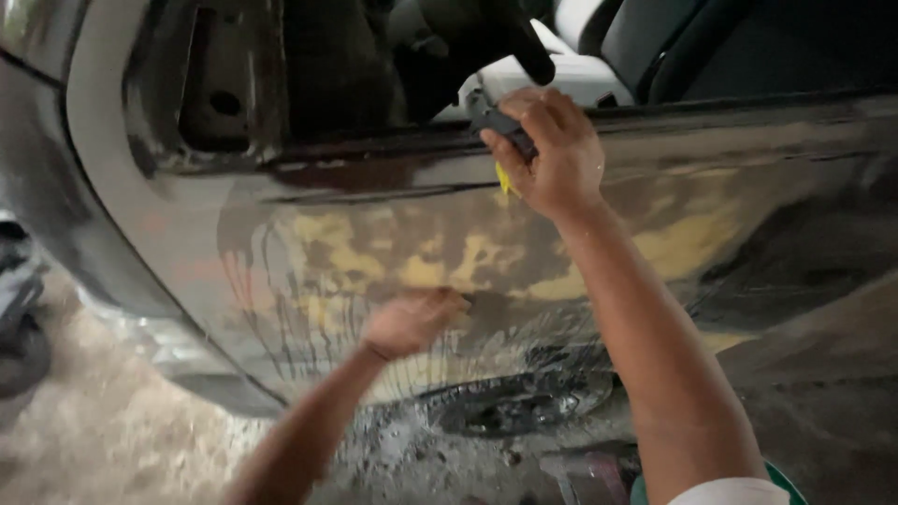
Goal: Sanding the side panel of a van using a sanding block and water.
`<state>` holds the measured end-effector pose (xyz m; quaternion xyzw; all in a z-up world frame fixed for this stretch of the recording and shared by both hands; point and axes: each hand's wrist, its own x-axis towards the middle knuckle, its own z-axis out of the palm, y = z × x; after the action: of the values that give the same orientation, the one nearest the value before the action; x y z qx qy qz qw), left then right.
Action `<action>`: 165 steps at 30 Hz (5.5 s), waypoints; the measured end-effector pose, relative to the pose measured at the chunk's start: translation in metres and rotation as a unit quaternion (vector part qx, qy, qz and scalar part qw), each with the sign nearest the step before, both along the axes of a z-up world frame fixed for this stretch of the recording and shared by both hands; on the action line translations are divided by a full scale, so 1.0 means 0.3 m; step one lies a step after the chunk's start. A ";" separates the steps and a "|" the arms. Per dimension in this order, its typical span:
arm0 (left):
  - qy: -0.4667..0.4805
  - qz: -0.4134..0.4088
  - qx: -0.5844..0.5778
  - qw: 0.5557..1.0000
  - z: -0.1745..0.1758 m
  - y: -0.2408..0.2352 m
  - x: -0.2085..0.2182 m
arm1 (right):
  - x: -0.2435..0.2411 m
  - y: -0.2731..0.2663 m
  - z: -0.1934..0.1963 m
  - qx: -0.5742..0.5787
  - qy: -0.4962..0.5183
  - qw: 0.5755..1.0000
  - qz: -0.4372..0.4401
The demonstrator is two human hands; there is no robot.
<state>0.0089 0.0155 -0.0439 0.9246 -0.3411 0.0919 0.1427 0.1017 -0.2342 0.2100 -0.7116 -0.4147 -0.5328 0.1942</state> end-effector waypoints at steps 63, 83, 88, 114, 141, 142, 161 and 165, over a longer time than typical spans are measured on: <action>-0.074 0.152 -0.089 0.982 0.404 0.055 -0.099 | -0.033 0.031 0.006 0.018 -0.007 0.999 0.027; -0.276 0.242 -0.201 0.908 0.549 -0.071 -0.060 | -0.054 0.045 0.025 0.016 -0.024 0.999 -0.013; -0.244 0.098 -0.033 0.964 0.342 -0.145 -0.025 | -0.096 0.045 0.056 0.010 0.000 1.000 0.003; -0.458 0.274 -0.305 0.789 0.475 0.035 -0.051 | -0.192 0.441 0.041 -0.096 -0.108 0.989 -0.038; -0.427 0.170 -0.208 0.863 0.413 -0.019 0.070 | -0.137 0.183 -0.088 0.075 -0.052 0.996 0.002; -0.426 0.171 -0.209 0.864 0.430 -0.047 0.018 | -0.143 0.183 -0.086 0.075 -0.051 0.996 0.002; -0.135 0.174 -0.168 0.961 0.368 0.097 -0.165 | -0.139 0.207 0.057 -0.011 0.067 0.998 -0.007; -0.454 0.295 -0.155 0.827 0.343 0.162 -0.134 | -0.130 0.201 0.030 0.038 0.036 0.998 -0.040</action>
<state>-0.0312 0.0640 0.0591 0.8011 -0.0599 0.5902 0.0793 0.0627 -0.1740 0.2189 -0.7386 -0.3579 -0.5296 0.2142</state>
